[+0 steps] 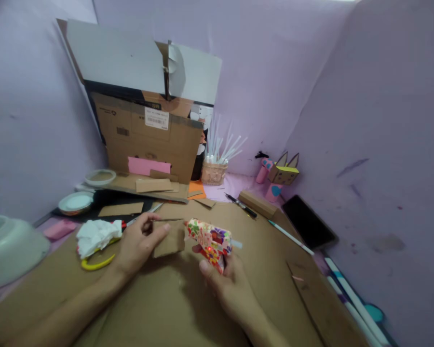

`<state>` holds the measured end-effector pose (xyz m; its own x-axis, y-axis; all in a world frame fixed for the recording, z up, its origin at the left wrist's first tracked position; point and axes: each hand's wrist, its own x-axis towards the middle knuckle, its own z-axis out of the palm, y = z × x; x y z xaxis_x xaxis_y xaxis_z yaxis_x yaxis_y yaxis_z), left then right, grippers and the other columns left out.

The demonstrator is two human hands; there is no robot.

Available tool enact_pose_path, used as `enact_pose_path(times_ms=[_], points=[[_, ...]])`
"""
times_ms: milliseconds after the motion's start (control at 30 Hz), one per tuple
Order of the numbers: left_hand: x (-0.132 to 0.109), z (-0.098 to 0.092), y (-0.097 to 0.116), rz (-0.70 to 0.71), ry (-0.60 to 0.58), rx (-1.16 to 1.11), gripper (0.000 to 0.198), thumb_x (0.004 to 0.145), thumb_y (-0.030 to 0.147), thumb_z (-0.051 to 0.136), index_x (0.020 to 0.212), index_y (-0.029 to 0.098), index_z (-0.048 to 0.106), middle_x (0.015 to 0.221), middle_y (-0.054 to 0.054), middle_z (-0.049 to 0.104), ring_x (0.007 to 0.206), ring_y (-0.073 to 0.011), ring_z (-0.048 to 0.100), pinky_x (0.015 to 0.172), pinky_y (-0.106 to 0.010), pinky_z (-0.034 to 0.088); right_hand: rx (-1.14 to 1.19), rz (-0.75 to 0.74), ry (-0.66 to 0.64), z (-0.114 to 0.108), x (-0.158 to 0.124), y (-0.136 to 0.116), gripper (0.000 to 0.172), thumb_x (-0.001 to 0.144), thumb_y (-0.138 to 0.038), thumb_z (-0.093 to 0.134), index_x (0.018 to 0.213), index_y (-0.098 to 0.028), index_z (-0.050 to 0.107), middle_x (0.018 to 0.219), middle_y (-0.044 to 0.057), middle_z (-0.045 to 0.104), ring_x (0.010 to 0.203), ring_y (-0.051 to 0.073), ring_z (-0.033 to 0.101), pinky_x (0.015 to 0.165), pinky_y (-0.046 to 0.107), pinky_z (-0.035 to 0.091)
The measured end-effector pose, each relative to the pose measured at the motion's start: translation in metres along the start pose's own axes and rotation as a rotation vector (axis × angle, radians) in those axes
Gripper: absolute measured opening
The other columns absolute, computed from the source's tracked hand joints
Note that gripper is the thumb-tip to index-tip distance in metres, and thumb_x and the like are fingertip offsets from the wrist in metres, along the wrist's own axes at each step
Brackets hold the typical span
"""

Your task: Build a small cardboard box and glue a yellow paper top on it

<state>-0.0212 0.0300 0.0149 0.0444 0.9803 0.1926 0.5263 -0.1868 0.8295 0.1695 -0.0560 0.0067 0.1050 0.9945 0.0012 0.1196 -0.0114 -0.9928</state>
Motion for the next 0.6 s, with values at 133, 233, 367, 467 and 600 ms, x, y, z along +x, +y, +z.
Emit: enact_pose_path(times_ms=[133, 233, 367, 467, 600], points=[[-0.002, 0.002, 0.000, 0.021, 0.021, 0.057, 0.041, 0.070, 0.054, 0.058, 0.093, 0.021, 0.055, 0.074, -0.001, 0.061, 0.067, -0.0191, 0.058, 0.060, -0.028, 0.044, -0.090, -0.099, 0.061, 0.003, -0.005, 0.000, 0.034, 0.075, -0.043, 0.059, 0.096, -0.016, 0.062, 0.084, 0.008, 0.066, 0.071, 0.019, 0.062, 0.061, 0.028, 0.051], [-0.003, 0.002, 0.003, 0.026, 0.036, 0.108, 0.040, 0.069, 0.054, 0.058, 0.092, 0.021, 0.056, 0.075, -0.001, 0.062, 0.068, -0.0192, 0.059, 0.060, -0.028, 0.045, -0.222, -0.179, 0.047, 0.000, -0.004, 0.006, 0.027, 0.081, -0.036, 0.053, 0.099, -0.018, 0.063, 0.093, 0.008, 0.068, 0.087, 0.023, 0.064, 0.077, 0.033, 0.050], [-0.007, 0.001, 0.011, 0.011, 0.029, 0.163, 0.039, 0.069, 0.053, 0.058, 0.091, 0.021, 0.056, 0.074, -0.001, 0.061, 0.070, -0.0196, 0.058, 0.063, -0.029, 0.045, -0.393, -0.281, 0.040, -0.005, -0.002, 0.017, 0.038, 0.086, -0.029, 0.049, 0.123, -0.022, 0.051, 0.109, 0.008, 0.066, 0.098, 0.022, 0.062, 0.086, 0.034, 0.048], [-0.010, -0.001, 0.016, -0.017, 0.029, 0.194, 0.039, 0.068, 0.054, 0.057, 0.091, 0.022, 0.057, 0.075, -0.001, 0.062, 0.072, -0.0203, 0.059, 0.064, -0.030, 0.045, -0.444, -0.345, 0.027, -0.007, -0.003, 0.022, 0.043, 0.087, -0.025, 0.047, 0.130, -0.024, 0.043, 0.121, 0.009, 0.060, 0.109, 0.022, 0.057, 0.092, 0.035, 0.045], [-0.012, -0.001, 0.020, -0.033, 0.015, 0.225, 0.038, 0.069, 0.054, 0.057, 0.092, 0.024, 0.057, 0.077, -0.001, 0.063, 0.073, -0.0208, 0.059, 0.064, -0.031, 0.044, -0.493, -0.379, 0.016, -0.008, -0.004, 0.022, 0.047, 0.086, -0.021, 0.047, 0.133, -0.024, 0.040, 0.121, 0.010, 0.060, 0.109, 0.022, 0.058, 0.091, 0.034, 0.046]])
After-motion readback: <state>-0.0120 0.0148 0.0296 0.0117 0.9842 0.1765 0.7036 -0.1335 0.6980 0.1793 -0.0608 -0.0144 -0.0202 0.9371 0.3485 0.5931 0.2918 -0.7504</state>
